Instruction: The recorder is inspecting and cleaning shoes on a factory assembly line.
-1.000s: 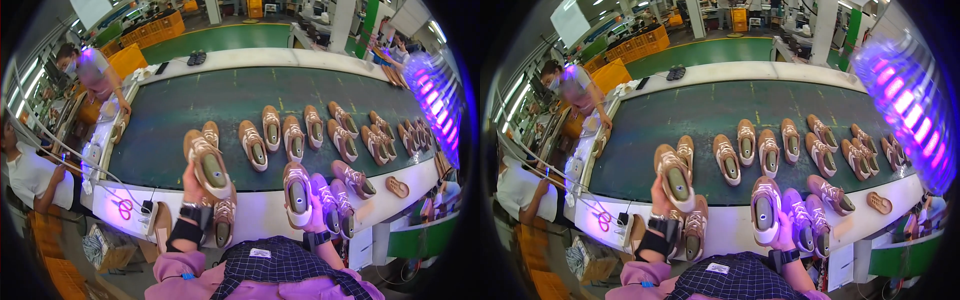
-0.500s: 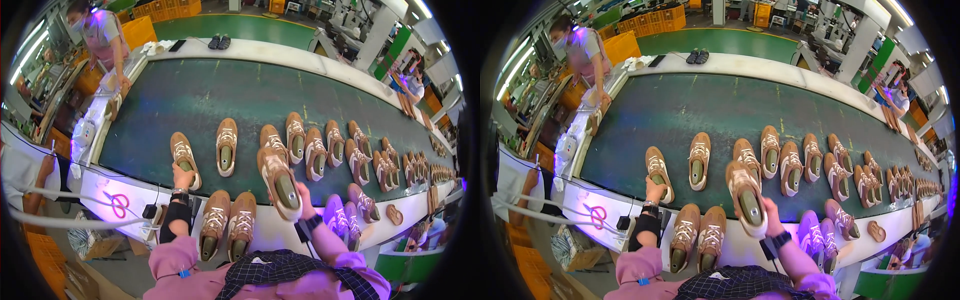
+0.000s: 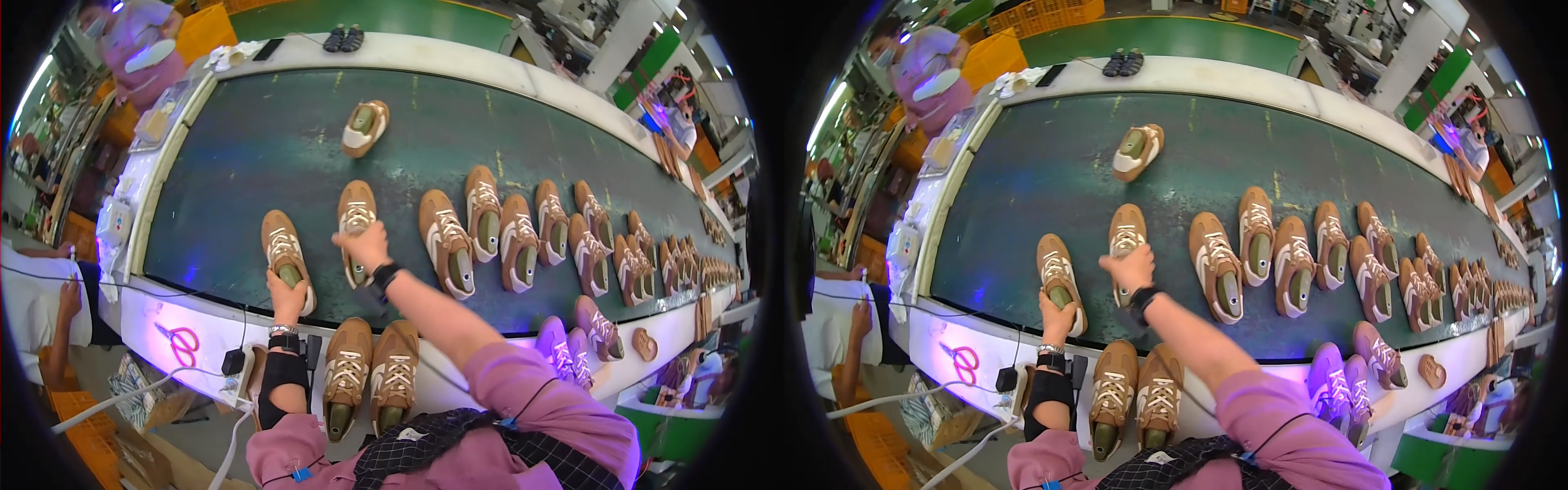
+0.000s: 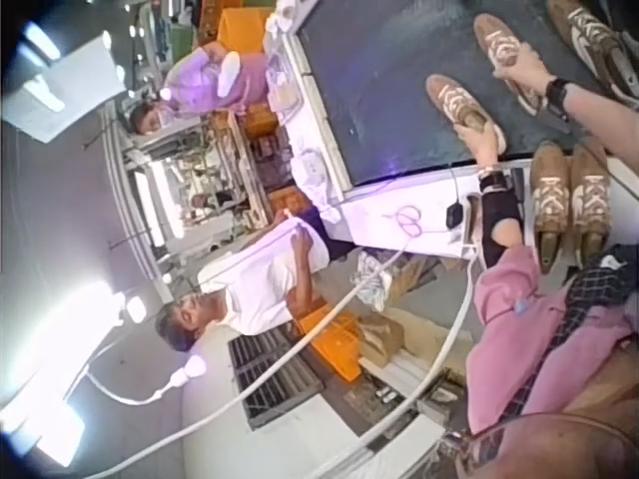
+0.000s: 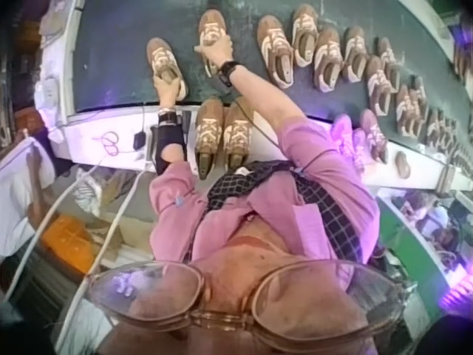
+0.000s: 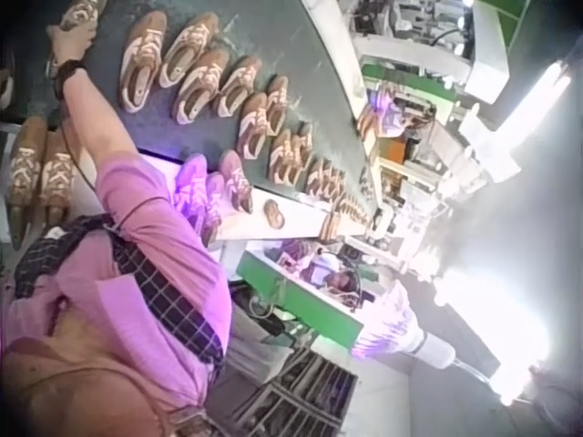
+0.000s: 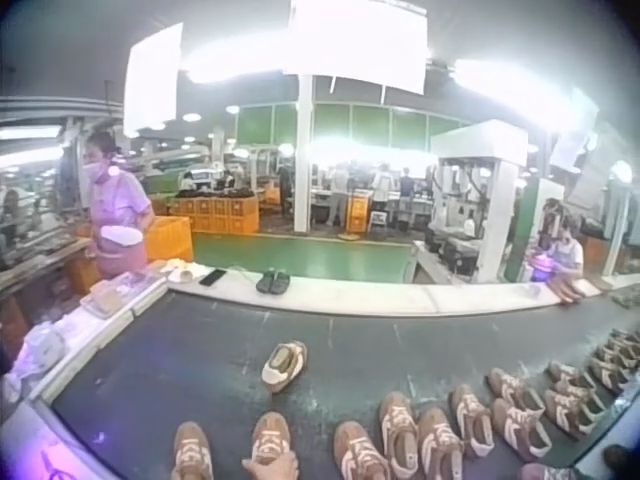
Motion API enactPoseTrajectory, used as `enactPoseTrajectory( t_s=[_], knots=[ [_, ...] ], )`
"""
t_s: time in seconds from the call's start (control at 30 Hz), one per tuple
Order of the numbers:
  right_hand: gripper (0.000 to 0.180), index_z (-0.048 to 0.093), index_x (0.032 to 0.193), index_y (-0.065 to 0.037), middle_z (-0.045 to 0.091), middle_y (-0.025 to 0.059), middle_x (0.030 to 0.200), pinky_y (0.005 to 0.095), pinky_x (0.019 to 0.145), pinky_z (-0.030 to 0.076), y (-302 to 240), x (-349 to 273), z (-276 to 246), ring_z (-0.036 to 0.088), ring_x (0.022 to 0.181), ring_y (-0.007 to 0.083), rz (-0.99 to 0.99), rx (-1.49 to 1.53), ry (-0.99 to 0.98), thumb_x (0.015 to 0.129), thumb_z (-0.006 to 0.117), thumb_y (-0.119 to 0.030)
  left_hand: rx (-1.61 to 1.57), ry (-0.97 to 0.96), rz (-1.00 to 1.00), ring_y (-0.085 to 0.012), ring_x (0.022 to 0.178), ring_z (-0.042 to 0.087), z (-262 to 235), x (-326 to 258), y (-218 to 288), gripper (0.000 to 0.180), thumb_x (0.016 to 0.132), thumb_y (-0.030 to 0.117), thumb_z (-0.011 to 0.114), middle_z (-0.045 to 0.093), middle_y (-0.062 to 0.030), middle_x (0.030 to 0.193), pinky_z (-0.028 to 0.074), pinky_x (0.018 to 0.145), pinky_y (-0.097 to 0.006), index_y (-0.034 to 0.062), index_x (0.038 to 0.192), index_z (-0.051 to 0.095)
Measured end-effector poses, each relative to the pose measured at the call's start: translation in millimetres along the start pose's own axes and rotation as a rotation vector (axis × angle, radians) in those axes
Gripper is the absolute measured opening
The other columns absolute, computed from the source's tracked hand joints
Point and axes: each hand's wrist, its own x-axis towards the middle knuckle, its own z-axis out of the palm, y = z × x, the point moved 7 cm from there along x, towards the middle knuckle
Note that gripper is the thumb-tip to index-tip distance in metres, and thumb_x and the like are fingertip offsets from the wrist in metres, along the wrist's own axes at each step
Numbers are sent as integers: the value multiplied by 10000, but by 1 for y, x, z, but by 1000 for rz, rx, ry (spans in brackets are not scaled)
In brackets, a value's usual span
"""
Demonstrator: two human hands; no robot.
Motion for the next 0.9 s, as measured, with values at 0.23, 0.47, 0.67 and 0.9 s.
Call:
enactPoseTrajectory(
  t_s=[0.23,0.47,0.67,0.9],
  knots=[
    [671,422,1091,94,576,243,1058,374,837,494,37,-3,-25,607,971,326,16,361,-154,615,770,-225,207,105,49,-447,1260,313,-10,-23,27,909,707,293,745,321,-337,1336,271,1060,-448,-90,1356,237],
    [555,454,1135,38,557,87,1025,254,797,444,30,-134,-164,537,920,114,-94,698,-480,734,741,-216,-1021,-753,-90,-235,1166,487,44,-162,158,561,895,251,577,488,-109,1289,389,982,-371,8,1351,358],
    [341,502,995,-34,605,49,848,252,645,452,60,-227,-268,558,764,109,-202,560,-510,847,670,-292,-1328,-1243,-433,-309,1121,539,78,-290,180,742,767,416,649,521,-178,1257,462,937,-433,9,1332,391],
    [274,560,974,-3,622,129,812,321,680,465,203,-302,-448,608,762,216,-161,-92,375,848,614,-240,-1334,-1502,-501,-321,1005,583,95,-357,182,938,630,471,712,549,-199,1147,493,875,-502,58,1374,318]
  ],
)
